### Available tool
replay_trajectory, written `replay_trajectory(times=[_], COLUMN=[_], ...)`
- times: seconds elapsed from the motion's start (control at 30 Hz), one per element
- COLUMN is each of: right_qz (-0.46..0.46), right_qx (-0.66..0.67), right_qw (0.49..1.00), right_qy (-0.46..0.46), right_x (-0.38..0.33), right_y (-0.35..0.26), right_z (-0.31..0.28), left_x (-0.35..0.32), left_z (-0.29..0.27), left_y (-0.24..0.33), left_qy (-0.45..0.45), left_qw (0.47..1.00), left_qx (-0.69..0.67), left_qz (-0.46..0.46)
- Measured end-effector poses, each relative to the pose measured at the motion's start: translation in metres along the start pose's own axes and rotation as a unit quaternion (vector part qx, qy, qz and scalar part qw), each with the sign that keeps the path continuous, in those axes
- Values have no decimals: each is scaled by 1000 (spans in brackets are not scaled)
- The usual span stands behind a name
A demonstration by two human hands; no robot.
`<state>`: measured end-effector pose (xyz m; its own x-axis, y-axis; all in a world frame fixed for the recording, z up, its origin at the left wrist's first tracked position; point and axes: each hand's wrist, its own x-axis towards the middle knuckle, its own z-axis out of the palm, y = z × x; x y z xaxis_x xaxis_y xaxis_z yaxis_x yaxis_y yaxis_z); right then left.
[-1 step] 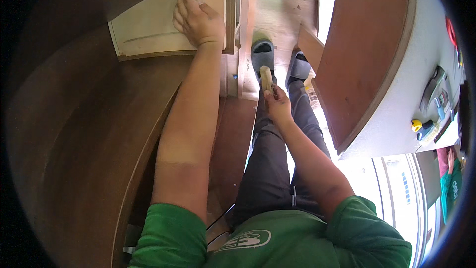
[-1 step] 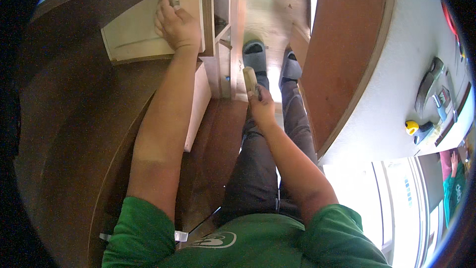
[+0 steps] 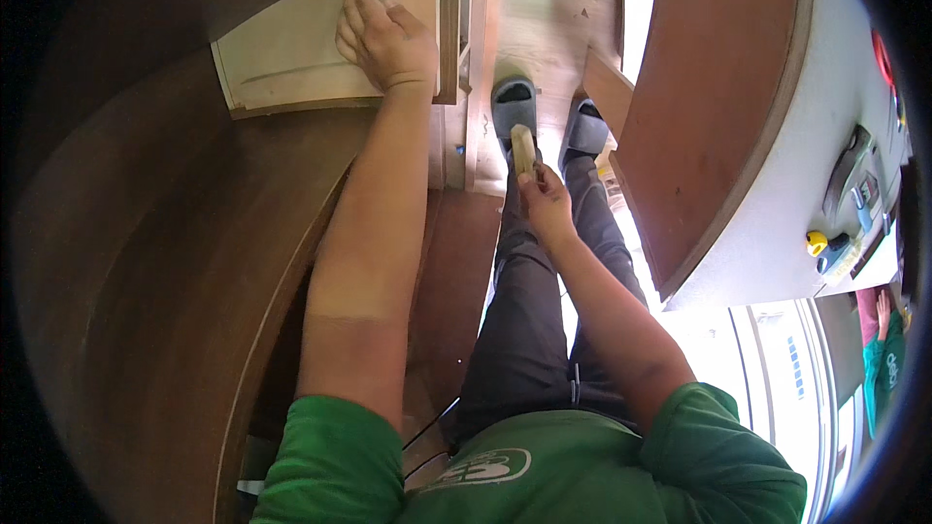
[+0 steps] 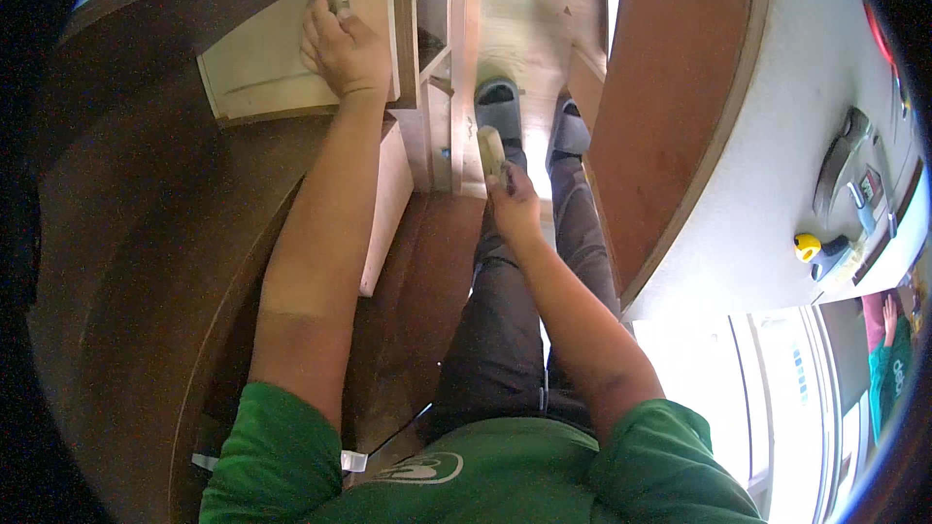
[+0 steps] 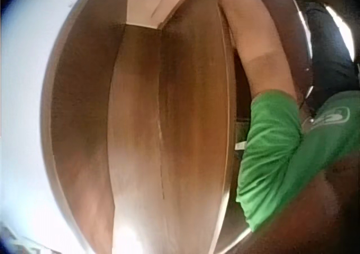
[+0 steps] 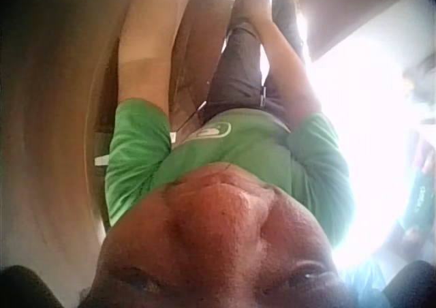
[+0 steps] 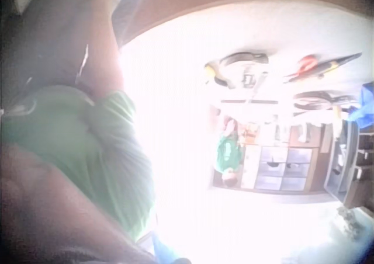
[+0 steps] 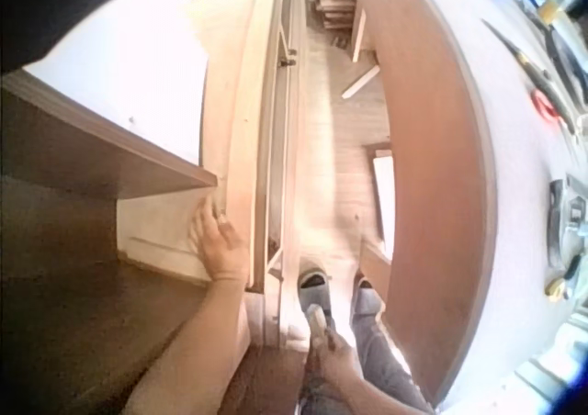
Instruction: The person uses a wooden block to sand a wooden component of a cabinet assembly, moving the block back and forth along the edge and surface.
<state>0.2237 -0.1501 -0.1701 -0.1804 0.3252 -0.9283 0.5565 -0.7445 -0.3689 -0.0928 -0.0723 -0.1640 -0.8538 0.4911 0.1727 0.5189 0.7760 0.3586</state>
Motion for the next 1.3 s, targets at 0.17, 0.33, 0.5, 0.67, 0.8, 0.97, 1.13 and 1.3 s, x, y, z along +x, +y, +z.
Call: replay_trajectory(times=[0.17, 0.33, 0.5, 0.67, 0.8, 0.97, 1.13, 1.3], right_qz=[-79, -75, -118, -124, -133, -173, -190, -214], right_qx=[-21, 39, 135, 199, 225, 182, 177, 149], right_qw=[996, 996, 984, 971, 960, 960, 959, 962], right_qy=[26, 8, -5, -40, -103, -122, -118, -86], right_x=[-3, 1, 18, 27, 40, 49, 51, 57], right_y=[-32, -58, -88, -126, -141, -155, -177, -198], right_z=[-6, -1, 21, 33, 45, 60, 78, 83], left_x=[-34, -88, -91, -104, -131, -178, -197, -199], left_z=[-24, -50, -54, -55, -65, -70, -62, -66], left_y=[-3, -5, -6, -10, -15, -17, -23, -27], left_qy=[-14, -98, -148, -144, -126, -121, -179, -189], left_qw=[996, 987, 982, 982, 984, 986, 776, 755], left_qx=[-40, 2, 8, -70, -103, -112, -472, -464], left_qz=[83, 129, 119, 103, 75, -30, -380, -423])
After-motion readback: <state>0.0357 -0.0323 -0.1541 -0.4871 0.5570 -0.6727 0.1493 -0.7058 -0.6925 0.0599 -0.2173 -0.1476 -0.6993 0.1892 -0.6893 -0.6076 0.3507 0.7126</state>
